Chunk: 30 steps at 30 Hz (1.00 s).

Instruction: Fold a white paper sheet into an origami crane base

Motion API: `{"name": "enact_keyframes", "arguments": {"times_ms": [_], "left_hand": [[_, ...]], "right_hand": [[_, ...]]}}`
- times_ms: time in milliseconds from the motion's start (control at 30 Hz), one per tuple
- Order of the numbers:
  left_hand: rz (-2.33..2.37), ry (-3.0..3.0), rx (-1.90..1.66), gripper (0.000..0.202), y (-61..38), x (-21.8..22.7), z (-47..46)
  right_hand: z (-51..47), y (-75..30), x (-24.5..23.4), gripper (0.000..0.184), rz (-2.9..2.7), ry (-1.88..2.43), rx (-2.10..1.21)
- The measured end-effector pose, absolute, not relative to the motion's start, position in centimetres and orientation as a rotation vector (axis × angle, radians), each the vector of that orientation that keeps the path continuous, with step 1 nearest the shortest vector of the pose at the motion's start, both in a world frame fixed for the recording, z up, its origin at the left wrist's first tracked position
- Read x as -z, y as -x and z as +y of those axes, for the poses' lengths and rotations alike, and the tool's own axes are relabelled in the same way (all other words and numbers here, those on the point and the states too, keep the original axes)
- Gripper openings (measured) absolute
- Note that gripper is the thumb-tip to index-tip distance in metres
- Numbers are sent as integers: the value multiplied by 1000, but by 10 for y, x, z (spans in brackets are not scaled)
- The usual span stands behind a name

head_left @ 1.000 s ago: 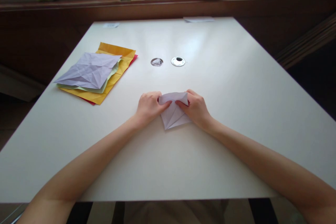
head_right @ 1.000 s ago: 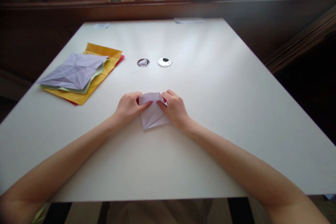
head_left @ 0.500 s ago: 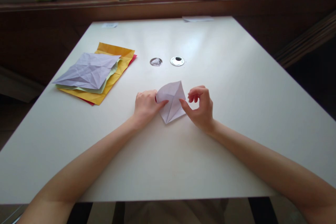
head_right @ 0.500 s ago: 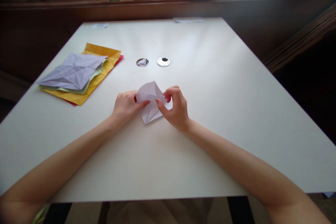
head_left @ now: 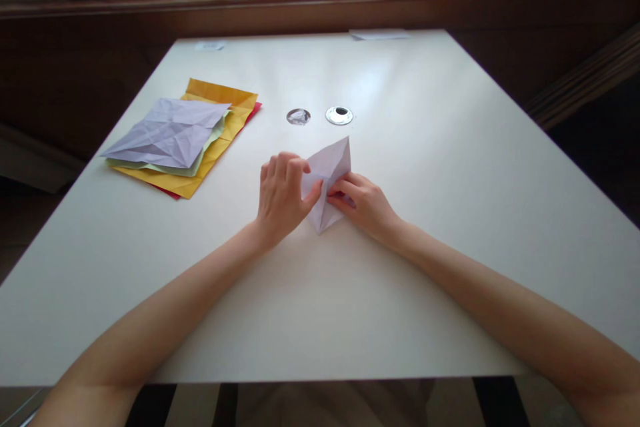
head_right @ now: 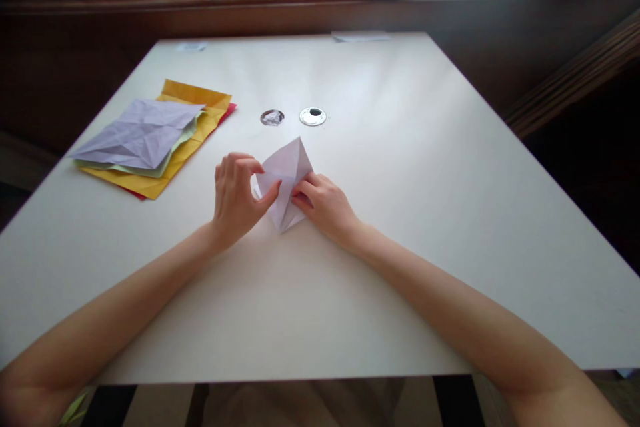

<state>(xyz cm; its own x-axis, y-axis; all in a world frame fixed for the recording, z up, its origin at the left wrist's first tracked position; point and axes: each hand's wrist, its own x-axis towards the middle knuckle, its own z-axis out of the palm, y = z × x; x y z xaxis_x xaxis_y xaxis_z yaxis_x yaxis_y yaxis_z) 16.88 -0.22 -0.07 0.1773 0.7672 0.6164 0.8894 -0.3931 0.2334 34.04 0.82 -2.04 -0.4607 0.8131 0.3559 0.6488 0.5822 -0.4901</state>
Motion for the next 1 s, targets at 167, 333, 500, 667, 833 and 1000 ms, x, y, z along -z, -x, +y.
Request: {"name": "enact_keyframes", "arguments": {"times_ms": [167, 333, 500, 667, 833, 1000], "left_hand": [[-1135, 2820, 756, 14, -166, -2, -13], [-1068, 3079, 614, 25, -151, 10, -21], [-958, 3112, 504, 35, -146, 9, -37], [-824, 3103, 534, 30, -148, 8, -63], [-801, 3093, 614, 27, -146, 10, -76], [-780, 3076, 622, 27, -143, 15, -78]], "right_hand": [[8, -340, 21, 8, -2254, 1165, -355], [9, -341, 22, 4, -2241, 1153, -347], [-1, -342, 20, 7, -2252, 1081, -404], [-24, -352, 18, 13, -2347, 995, -382], [-36, -357, 18, 15, -2379, 1007, -214], [-40, -348, 14, 15, -2416, 992, -88]]}}
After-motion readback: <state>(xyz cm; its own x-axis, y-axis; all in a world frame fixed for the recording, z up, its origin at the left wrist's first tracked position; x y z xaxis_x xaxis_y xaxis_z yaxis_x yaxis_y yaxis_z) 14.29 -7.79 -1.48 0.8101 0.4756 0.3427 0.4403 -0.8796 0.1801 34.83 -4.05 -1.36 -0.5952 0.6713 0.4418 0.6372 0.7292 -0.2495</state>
